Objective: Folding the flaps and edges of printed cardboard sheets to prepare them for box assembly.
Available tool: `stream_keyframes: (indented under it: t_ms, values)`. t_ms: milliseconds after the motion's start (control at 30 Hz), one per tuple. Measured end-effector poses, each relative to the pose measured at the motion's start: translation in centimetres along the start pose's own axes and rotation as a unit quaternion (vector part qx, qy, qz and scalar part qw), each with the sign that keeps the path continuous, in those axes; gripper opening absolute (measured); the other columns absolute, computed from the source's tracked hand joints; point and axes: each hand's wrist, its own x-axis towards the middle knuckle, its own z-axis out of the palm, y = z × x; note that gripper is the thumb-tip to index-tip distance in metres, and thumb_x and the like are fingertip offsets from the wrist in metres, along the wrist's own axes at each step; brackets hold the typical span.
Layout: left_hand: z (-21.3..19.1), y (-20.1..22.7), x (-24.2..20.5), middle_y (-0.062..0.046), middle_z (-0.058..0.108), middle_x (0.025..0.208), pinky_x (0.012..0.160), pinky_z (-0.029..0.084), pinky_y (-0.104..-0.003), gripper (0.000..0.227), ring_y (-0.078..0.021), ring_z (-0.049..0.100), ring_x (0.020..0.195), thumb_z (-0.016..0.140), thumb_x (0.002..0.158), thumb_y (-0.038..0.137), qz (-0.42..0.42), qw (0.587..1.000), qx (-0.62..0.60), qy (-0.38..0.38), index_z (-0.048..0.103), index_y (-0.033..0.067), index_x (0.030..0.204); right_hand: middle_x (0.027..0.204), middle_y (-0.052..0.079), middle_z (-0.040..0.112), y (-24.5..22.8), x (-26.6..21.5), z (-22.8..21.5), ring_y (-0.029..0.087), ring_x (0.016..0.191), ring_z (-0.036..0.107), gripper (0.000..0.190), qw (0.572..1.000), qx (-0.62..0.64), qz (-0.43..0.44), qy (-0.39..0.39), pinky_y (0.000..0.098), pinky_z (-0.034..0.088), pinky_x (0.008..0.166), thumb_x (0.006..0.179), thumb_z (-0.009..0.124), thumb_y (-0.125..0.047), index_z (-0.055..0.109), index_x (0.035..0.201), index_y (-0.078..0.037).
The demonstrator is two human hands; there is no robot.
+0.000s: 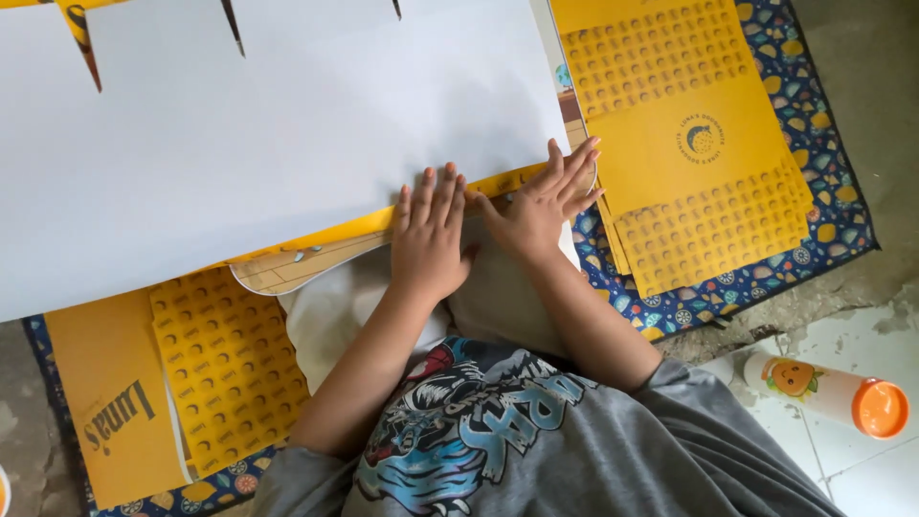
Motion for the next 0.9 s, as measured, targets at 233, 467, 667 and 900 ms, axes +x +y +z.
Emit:
stream_keyframes:
  t_ms: [233,467,667,900]
  values:
    - [3.7,-0.1,0.6,-0.007,0.018,0.173,0.126,0.005,-0.057,0.077,-0.0351,0.018,0.157,0.065,0.098,0.018,-0.032,0.994,0.079,0.063,0.026,0.0133,0.165,0.165,0.034,-0.023,0.4,1.2,-2.4,0.054,0.153,-0.02,0.13,0.997,-0.076,-0.003,0.02,0.0801,-0.014,0.112,0.09,0.089,-0.05,-0.008,0.163,-0.004]
    - [4.9,-0.6,0.8,-0.007,0.023,0.171,0.123,0.008,-0.061,0.074,-0.0389,0.022,0.155,0.064,0.099,0.007,-0.015,0.99,0.1,0.095,0.03,0.0159,0.164,0.171,0.025,-0.004,5.5,2.9,-2.4,0.044,0.156,-0.013,0.125,0.996,-0.005,0.076,0.037,0.0742,0.003,0.122,0.091,0.09,-0.044,-0.004,0.165,-0.008]
    - [6.0,-0.9,1.7,-0.007,0.037,0.164,0.12,0.023,-0.06,0.062,-0.04,0.038,0.146,0.062,0.098,0.009,-0.003,0.967,0.133,0.218,0.042,0.0164,0.156,0.15,0.019,0.051,9.3,4.6,0.1,0.038,0.146,0.034,0.082,0.981,0.168,0.051,0.078,0.0592,0.029,0.119,0.094,0.081,-0.034,0.032,0.153,-0.004]
    - [6.0,-0.6,1.4,-0.012,0.049,0.157,0.118,0.032,-0.056,0.05,-0.0404,0.049,0.141,0.06,0.1,0.007,-0.002,0.926,0.19,0.327,0.053,0.0097,0.149,0.098,0.015,0.072,10.9,5.0,2.5,0.019,0.091,0.071,0.035,0.869,0.462,0.063,0.164,0.0366,0.062,0.082,0.101,0.069,-0.01,0.06,0.131,0.006]
